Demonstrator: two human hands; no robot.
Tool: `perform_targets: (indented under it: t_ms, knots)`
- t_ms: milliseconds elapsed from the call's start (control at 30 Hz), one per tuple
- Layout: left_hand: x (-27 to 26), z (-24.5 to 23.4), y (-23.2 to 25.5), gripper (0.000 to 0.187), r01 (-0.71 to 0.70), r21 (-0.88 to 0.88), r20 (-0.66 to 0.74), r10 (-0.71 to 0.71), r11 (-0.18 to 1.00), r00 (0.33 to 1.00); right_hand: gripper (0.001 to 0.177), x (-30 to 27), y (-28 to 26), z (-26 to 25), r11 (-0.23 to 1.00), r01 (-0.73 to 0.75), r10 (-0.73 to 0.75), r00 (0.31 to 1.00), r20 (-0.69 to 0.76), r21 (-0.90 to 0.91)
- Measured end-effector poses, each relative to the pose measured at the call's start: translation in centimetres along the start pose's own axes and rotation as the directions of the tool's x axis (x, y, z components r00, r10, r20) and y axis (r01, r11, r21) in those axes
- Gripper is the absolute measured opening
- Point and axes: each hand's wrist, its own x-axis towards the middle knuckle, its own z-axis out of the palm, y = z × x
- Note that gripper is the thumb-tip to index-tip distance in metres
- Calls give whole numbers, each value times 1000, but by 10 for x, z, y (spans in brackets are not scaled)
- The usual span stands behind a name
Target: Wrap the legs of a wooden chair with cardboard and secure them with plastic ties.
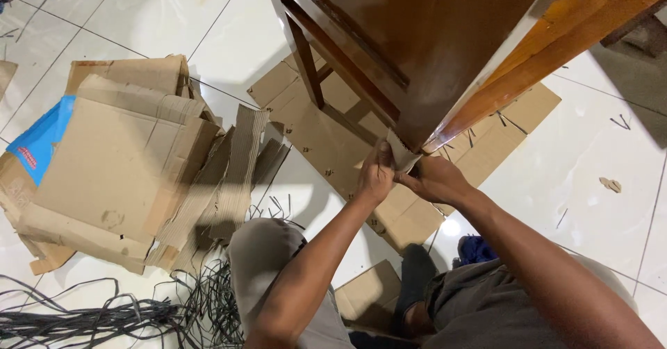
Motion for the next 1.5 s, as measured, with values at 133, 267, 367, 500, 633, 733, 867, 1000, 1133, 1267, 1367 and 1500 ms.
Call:
perform_targets:
  t_ms: [133,267,367,500,633,733,867,1000,1133,1267,1367,1500]
  knots:
    - [4,10,-33,54,-52,136,-100,66,989,993,79,9,14,11,1000,-27,27,999,23,3]
    - [3,1,-20,75,-1,56,17,0,998,1000,71,9,14,14,999,-33,33,999,26,5]
    - [4,9,-40,63,-36,38,-37,38,999,999,72,8,18,15,999,-43,43,998,40,8]
    - [2,4,-36,57,18,33,-31,-17,999,999,77,8,22,12,998,-52,52,998,20,36]
    - [17,14,-123,106,-192,248,7,196,950,981,76,8,26,6,1000,-24,24,999,47,8]
    - [0,2,-44,57,8,86,-69,-2,996,998,66,2,23,4,1000,-22,22,999,33,11]
    - [-3,-5,-27,57,-44,13,-50,45,999,998,71,0,17,2,999,-32,32,999,28,-10]
    - [-6,-4,-17,55,-62,15,-36,63,998,997,69,4,26,12,999,-36,38,998,47,-40]
    - [0,11,-59,54,-58,49,-44,60,997,997,73,-7,12,7,998,-22,27,997,78,-65]
    - [-3,14,-57,58,-103,57,-203,113,993,973,76,-4,18,9,994,-69,78,990,115,-79]
    - [-8,3,-38,52,-58,58,-126,65,997,990,76,-5,19,5,996,-69,75,991,110,-59]
    - [-5,-2,-40,51,-61,72,-123,70,996,990,81,-3,20,2,999,-10,16,992,126,-48]
